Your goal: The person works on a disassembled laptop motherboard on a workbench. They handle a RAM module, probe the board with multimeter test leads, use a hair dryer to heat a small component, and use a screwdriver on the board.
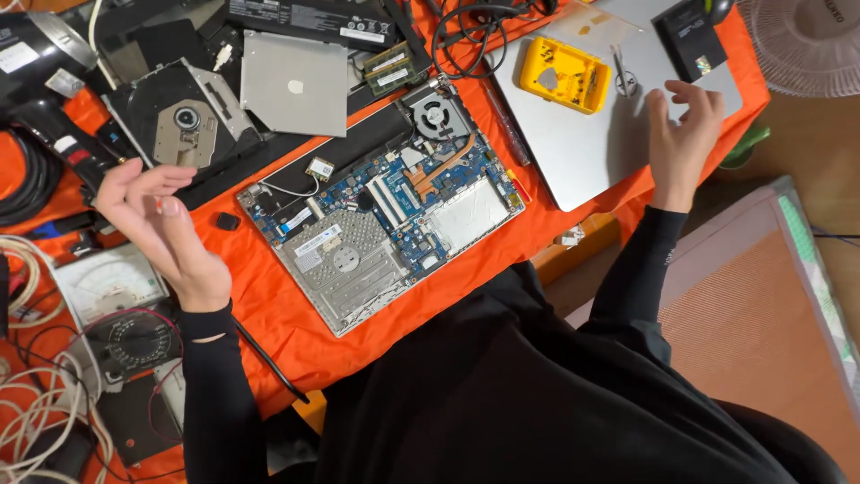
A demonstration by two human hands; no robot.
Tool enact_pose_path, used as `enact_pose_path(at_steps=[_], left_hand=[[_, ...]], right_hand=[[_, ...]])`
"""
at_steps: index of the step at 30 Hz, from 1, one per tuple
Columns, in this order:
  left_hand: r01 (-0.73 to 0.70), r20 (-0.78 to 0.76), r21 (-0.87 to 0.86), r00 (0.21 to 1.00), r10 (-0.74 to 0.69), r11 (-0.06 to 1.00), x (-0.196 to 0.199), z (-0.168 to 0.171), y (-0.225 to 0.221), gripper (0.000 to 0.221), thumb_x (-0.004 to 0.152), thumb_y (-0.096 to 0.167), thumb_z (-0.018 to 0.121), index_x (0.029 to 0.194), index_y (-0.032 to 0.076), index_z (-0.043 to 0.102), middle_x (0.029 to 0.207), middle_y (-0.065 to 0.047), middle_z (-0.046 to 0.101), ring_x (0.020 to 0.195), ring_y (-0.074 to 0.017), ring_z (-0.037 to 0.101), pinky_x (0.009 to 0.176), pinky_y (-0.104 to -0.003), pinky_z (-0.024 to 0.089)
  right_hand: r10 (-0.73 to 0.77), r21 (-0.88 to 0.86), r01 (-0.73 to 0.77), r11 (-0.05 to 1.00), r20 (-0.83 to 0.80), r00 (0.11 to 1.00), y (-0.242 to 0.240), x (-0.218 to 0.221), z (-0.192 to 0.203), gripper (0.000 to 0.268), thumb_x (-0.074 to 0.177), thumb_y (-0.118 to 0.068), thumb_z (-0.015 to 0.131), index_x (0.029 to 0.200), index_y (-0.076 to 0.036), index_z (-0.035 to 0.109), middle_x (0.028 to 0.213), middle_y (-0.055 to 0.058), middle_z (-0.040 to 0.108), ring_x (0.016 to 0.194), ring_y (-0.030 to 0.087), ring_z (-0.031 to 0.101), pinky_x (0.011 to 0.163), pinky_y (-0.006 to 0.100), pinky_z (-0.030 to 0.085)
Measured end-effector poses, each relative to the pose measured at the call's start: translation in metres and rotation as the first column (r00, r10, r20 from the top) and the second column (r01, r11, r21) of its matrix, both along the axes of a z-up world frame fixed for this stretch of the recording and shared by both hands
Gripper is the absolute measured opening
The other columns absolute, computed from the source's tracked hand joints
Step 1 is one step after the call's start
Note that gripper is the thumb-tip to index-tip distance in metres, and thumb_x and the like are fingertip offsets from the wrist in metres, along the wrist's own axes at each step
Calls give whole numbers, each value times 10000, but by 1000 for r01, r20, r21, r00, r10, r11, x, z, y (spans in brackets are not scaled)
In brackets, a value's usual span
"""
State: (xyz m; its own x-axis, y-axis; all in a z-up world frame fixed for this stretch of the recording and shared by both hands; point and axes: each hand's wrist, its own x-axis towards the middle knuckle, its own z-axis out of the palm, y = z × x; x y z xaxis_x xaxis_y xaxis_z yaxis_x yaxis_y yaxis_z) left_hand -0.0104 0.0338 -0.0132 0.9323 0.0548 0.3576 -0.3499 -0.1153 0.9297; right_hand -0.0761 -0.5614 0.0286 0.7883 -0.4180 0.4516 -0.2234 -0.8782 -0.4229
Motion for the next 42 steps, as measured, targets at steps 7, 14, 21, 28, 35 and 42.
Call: enact_pose_path(at_steps=[7, 14, 21, 28, 35, 42], left_hand=[[-72, 71, -104, 994, 80, 992, 9, -5, 11, 464, 1202, 397, 429, 1502, 50, 361, 1130, -140, 606, 1046, -192, 558, 979, -292, 397], [-109, 158, -479, 965, 208, 871, 10, -10, 10, 462, 1157, 399, 350, 1429, 33, 424, 1055, -157, 650, 1006, -233, 589, 966, -343, 423], [-54, 201, -474, 965, 168, 879, 11, -11, 14, 441, 1165, 382, 315, 1461, 73, 419, 1083, -169, 659, 1002, -213, 585, 957, -320, 417], [-43, 183, -503, 971, 155, 863, 11, -18, 8, 408, 1163, 369, 328, 1413, 59, 419, 1073, -168, 662, 1015, -228, 612, 944, -324, 433], [-43, 147, -535, 979, 143, 844, 14, -22, 13, 365, 1139, 297, 423, 1414, 58, 420, 1040, -171, 658, 971, -210, 587, 916, -323, 435], [-55, 65, -528, 992, 105, 847, 13, -23, 14, 310, 1148, 236, 490, 1404, 67, 447, 1029, -147, 649, 904, -175, 538, 896, -300, 421]], right_hand=[[157, 24, -156, 987, -23, 987, 13, -9, -5, 148, 1021, -40, 690, 1154, 10, 732, 1078, 76, 623, 1011, 201, 513, 902, 342, 441], [381, 132, -372, 919, -50, 923, 90, -10, 13, 61, 1039, -2, 679, 1097, -3, 693, 1026, 70, 563, 929, 190, 504, 877, 323, 424], [458, -162, -583, 796, -469, 755, 121, -6, 40, 117, 1024, -179, 769, 1088, -83, 786, 919, 15, 645, 883, 201, 560, 893, 344, 382], [489, -31, -649, 760, -630, 603, 150, -11, 66, 245, 916, -256, 801, 1092, -91, 760, 865, 16, 676, 897, 229, 620, 937, 378, 398], [451, 153, -477, 866, -651, 611, 150, -7, 55, 270, 929, -230, 767, 1105, -26, 743, 797, 100, 647, 670, 285, 607, 661, 376, 473], [347, 20, -437, 899, -640, 686, 149, -11, 52, 264, 930, -236, 790, 1083, -23, 755, 841, 98, 700, 719, 261, 656, 669, 373, 504]])
